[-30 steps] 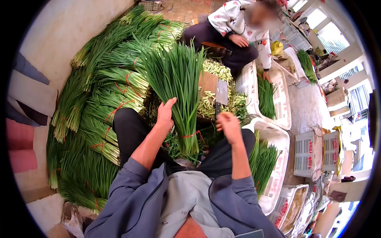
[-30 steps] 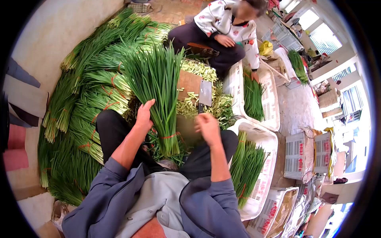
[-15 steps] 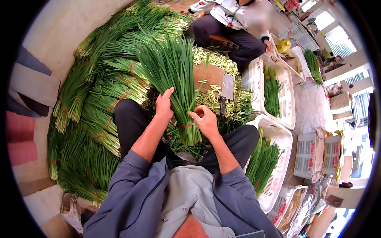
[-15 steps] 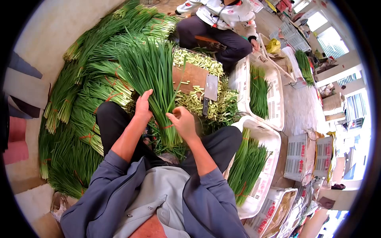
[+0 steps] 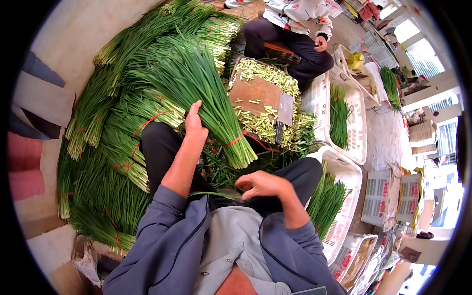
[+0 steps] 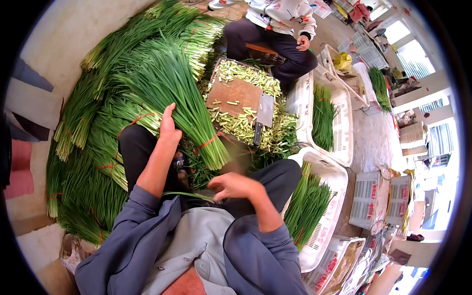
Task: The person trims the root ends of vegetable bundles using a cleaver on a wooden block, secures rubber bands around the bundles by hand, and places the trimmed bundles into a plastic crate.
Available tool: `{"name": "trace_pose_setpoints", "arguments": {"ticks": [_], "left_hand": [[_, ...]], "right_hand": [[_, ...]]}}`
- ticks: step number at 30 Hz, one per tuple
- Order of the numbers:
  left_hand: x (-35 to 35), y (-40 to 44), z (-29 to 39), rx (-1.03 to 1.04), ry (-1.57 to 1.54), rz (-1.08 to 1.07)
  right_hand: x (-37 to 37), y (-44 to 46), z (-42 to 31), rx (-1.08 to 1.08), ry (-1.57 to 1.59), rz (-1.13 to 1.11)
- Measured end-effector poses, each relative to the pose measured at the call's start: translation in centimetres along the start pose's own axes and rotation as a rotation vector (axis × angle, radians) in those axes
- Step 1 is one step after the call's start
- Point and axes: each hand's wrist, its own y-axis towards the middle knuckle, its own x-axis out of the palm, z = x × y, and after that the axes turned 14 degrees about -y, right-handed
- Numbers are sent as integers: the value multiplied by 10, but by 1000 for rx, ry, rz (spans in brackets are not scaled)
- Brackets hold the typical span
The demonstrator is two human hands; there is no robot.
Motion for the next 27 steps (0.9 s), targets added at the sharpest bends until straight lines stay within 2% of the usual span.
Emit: {"name": "trace_pose_setpoints", "arguments": {"ticks": [1,2,3,4,5,8,9,11,12,14,16,17,18,20,23,25,27], "left_hand": [[-2,1,-1,-3,2,-6],[-2,1,-1,-19,2,-40],[-2,1,0,-33,4,-78],[1,-3,-2,-43,31,-105],[2,-6,-5,-69,29,-151],[12,-20,-23,-220,45,-250],[9,-20,-30,-245,69,-302],[8,-29,-44,-206,143,-230],[11,-35,-49,-119,168,-255],[13,-44,-47,-82,162,-288],[4,-42,-54,15,243,-337],[-1,-38,-53,17,248,-334],[-4,-36,-52,-81,158,-316],[-11,-33,-46,-235,-24,-270],[-25,-21,-55,-213,-92,-242],[-10,-35,-52,-260,-69,-260],[-4,-43,-56,-211,64,-352]], "right_hand": [[-25,-7,-6,57,-191,90],[-40,-11,-4,72,-47,337],[-48,-10,1,137,366,609],[-68,-8,2,120,566,749],[-87,-1,2,169,534,821],[-100,58,11,172,327,783],[-99,62,-29,87,448,808],[-92,108,27,0,380,884],[-92,113,31,-11,376,897],[-82,115,36,100,547,1117],[-73,119,40,43,516,1171],[-69,120,43,-8,490,1233],[-68,119,43,-38,528,1215],[-68,115,44,-19,526,1242],[-73,109,37,-7,526,1300],[-74,107,38,173,430,1333],[-74,105,37,177,423,1350]]}}
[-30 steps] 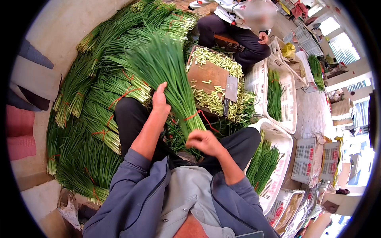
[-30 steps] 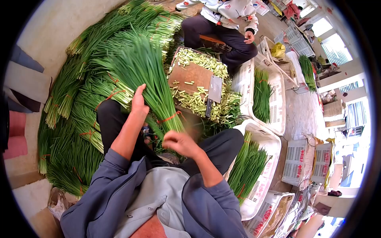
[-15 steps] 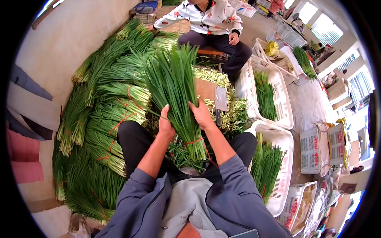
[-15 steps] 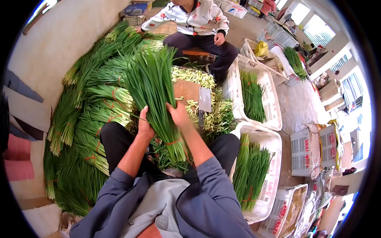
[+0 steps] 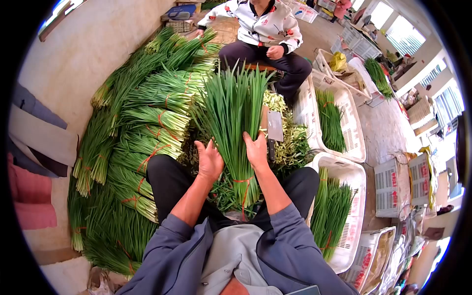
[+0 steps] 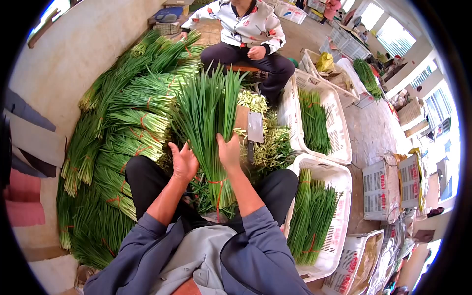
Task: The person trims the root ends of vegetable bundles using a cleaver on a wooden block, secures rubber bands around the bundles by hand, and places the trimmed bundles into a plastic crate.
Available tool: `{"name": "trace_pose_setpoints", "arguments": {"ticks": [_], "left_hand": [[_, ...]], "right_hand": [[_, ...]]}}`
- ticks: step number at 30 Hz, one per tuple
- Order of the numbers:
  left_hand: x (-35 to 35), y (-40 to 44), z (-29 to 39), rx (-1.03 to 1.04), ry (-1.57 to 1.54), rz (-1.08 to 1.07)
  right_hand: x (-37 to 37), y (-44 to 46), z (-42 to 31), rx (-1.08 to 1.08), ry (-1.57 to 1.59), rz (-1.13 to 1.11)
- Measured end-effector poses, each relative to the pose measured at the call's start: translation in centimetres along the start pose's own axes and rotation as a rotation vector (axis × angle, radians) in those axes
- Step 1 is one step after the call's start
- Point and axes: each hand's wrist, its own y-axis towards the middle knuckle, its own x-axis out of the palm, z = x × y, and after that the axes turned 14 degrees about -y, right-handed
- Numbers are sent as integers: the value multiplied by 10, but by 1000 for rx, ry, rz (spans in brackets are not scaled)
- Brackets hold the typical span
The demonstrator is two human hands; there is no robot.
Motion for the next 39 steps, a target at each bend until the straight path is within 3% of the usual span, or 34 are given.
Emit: {"name": "trace_pose_setpoints", "arguments": {"ticks": [2,4,6,8,10,16,19,23,25,28,30,32,34,36,39], "left_hand": [[3,2,-7,25,118,-41],[9,3,-13,64,708,13],[8,4,-12,32,598,84],[0,6,-9,33,478,251],[-6,7,-10,91,426,254],[-3,7,-10,109,385,247],[-2,6,-6,130,372,277],[-19,13,6,-2,264,269],[-14,17,8,-170,134,204],[23,2,1,-141,-29,101],[16,-1,5,-178,-27,63],[20,-3,4,-53,127,29],[16,0,-3,70,434,158],[7,5,-6,64,504,214],[-2,8,-3,39,327,292]], "right_hand": [[-1,-3,-2,-42,-156,-10],[5,-14,-6,-139,-282,-44],[1,-16,0,-119,-292,-109],[-3,-6,21,-4,-66,-101],[-9,0,26,57,89,-122],[-15,-7,10,9,70,-85],[-22,-7,5,0,-110,-163],[-41,-10,5,98,-61,-153],[-32,-12,23,96,-28,-302],[-26,-25,-9,294,254,-492],[-25,-20,1,284,269,-472],[-20,-15,13,272,277,-459],[-14,-22,13,14,22,-299],[-15,-26,14,-5,-3,-296],[-15,-29,14,63,147,-221]]}}
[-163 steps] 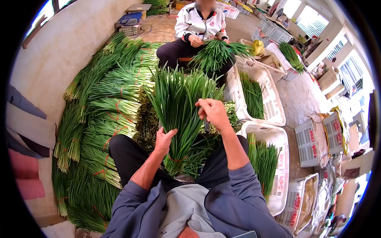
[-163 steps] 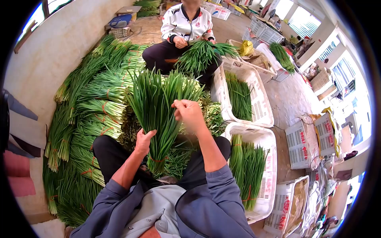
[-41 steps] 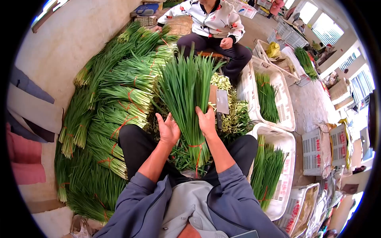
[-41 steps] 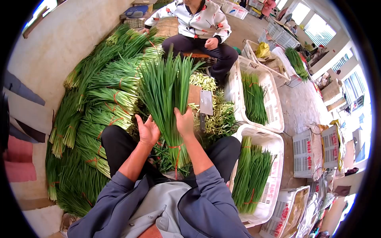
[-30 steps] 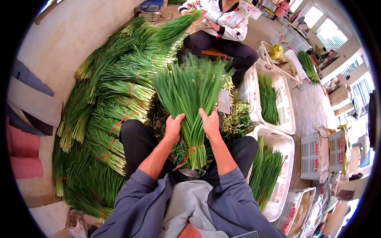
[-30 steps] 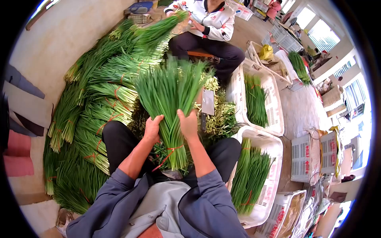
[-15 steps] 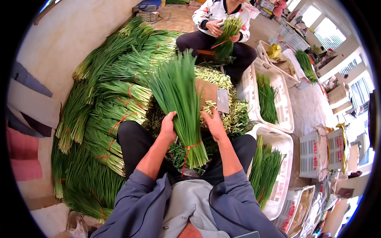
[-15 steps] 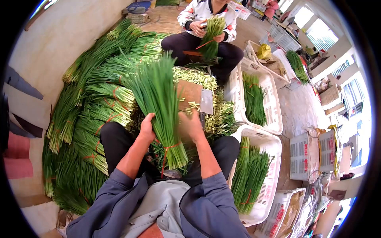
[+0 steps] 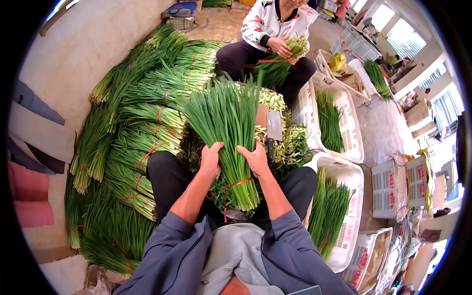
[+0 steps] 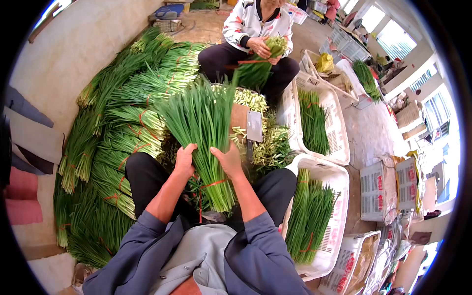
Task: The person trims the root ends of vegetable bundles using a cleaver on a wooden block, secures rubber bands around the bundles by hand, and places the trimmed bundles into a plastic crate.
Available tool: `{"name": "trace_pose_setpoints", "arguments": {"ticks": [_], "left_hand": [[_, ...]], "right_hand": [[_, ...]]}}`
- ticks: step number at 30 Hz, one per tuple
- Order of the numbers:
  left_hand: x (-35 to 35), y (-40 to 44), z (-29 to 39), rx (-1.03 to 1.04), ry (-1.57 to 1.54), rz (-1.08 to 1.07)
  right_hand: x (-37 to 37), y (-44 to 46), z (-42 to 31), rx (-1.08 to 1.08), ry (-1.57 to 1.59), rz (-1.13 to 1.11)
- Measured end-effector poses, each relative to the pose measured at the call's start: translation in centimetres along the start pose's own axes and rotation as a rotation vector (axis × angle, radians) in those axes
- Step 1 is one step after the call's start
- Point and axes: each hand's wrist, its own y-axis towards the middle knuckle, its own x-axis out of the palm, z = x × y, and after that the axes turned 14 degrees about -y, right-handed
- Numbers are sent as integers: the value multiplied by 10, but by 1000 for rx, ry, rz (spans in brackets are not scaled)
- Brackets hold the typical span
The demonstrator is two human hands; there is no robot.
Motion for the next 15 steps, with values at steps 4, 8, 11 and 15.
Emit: {"name": "trace_pose_setpoints", "arguments": {"ticks": [4,8,11,15], "left_hand": [[3,-3,2,-4,-70,-21],[4,-3,2,-1,-83,-58],[1,2,5,28,-42,-12],[-1,14,26,-28,-127,13]], "right_hand": [[-6,3,3,31,31,-59],[-8,1,-2,17,33,-89],[-12,-4,-6,-119,-109,-58],[-52,-15,8,13,-116,90]]}}
